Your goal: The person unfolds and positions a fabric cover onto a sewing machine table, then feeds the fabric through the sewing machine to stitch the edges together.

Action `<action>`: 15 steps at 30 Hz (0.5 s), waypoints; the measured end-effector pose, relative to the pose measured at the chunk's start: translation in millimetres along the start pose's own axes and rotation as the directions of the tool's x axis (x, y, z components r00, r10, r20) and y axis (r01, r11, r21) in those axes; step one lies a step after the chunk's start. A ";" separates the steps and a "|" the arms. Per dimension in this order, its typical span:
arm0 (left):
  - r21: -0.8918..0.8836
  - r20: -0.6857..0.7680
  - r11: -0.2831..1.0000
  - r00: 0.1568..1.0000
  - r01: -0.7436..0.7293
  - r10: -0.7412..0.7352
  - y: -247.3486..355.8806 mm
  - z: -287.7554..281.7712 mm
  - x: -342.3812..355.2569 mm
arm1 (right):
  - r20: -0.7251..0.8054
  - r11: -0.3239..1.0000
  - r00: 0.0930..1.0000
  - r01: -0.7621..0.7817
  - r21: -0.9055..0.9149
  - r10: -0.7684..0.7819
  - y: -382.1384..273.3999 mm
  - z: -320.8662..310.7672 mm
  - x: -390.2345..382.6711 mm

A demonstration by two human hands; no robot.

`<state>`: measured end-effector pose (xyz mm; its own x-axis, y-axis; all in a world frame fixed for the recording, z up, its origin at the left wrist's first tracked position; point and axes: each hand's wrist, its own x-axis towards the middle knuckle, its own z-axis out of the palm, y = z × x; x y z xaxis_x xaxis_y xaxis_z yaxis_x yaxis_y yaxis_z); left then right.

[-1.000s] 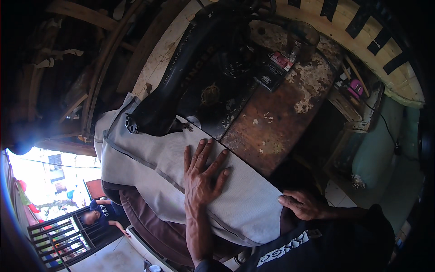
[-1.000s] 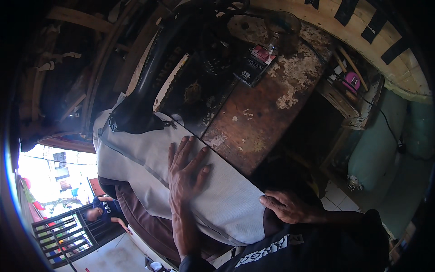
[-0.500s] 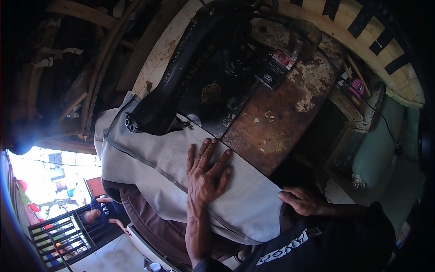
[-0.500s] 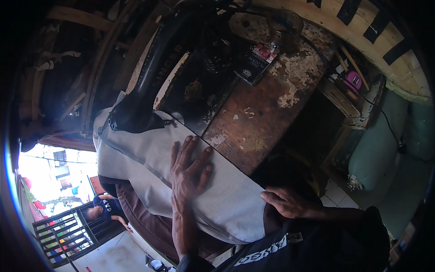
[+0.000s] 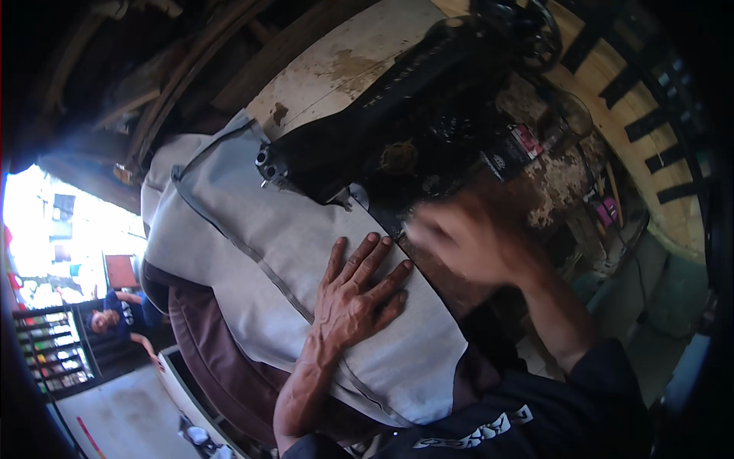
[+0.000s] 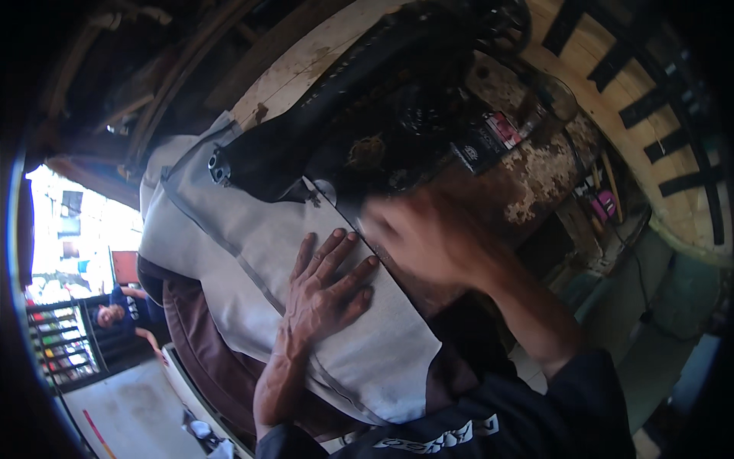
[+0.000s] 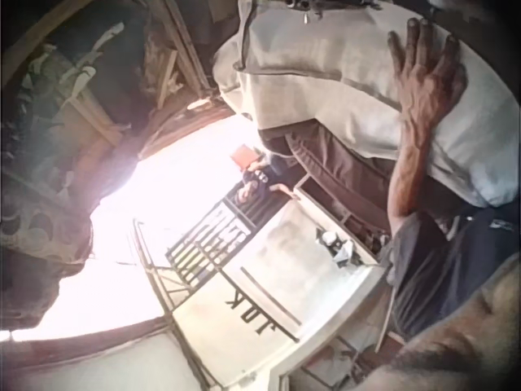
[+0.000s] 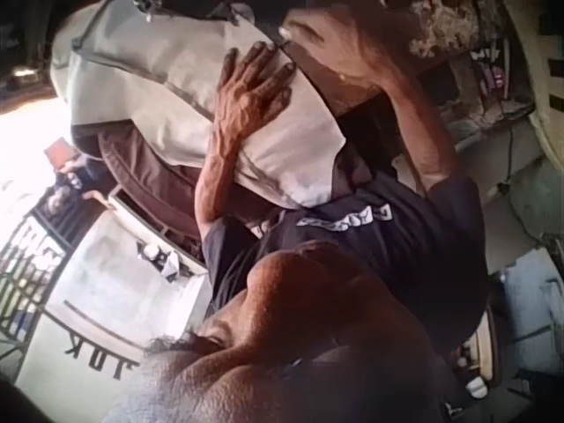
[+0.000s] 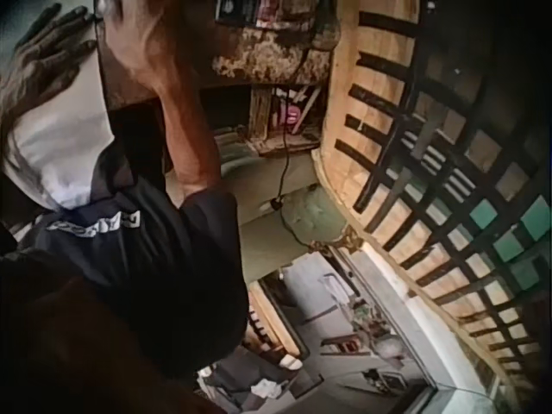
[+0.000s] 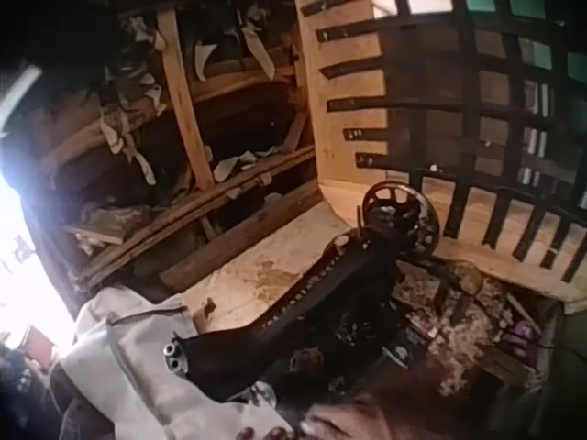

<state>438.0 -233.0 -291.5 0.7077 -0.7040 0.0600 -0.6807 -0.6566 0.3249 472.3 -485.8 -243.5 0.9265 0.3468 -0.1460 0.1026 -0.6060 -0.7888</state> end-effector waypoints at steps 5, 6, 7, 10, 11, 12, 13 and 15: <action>-0.055 -0.081 0.998 0.997 -0.021 0.016 1.2 -0.8 3.4 | -0.214 0.713 0.745 0.450 -0.538 -0.632 70.1 62.4 177.6; -0.054 -0.079 0.998 0.997 -0.026 0.021 -0.8 -0.9 1.8 | -0.177 0.703 0.753 0.466 -0.538 -0.634 67.3 66.8 190.9; -0.055 -0.087 0.998 0.996 -0.010 0.005 -1.2 0.3 1.3 | -0.131 0.711 0.780 0.470 -0.522 -0.612 67.3 68.9 198.0; -0.052 -0.110 0.999 0.994 -0.010 0.005 -5.7 1.1 -2.0 | -0.040 0.706 0.807 0.490 -0.511 -0.589 52.0 73.7 205.8; -0.053 -0.097 0.999 0.995 -0.014 0.008 -6.6 2.2 -3.8 | -0.025 0.703 0.811 0.491 -0.515 -0.585 49.8 74.4 206.2; -0.053 -0.083 0.998 0.996 -0.017 0.013 -8.0 2.8 -4.8 | -0.014 0.701 0.815 0.489 -0.519 -0.579 47.6 75.1 206.9; -0.055 -0.090 0.998 0.996 -0.010 0.005 -10.1 2.6 -4.9 | -0.001 0.695 0.818 0.488 -0.528 -0.576 45.4 74.8 208.6; -0.061 -0.085 0.998 0.996 -0.023 0.017 -7.9 1.3 -3.8 | -0.002 0.673 0.816 0.475 -0.567 -0.577 44.4 70.5 207.3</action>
<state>440.4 -225.4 -295.5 0.7091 -0.6900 0.1452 -0.6837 -0.6226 0.3808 643.4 -390.4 -350.9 0.6979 0.6318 0.3374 0.7142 -0.6491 -0.2617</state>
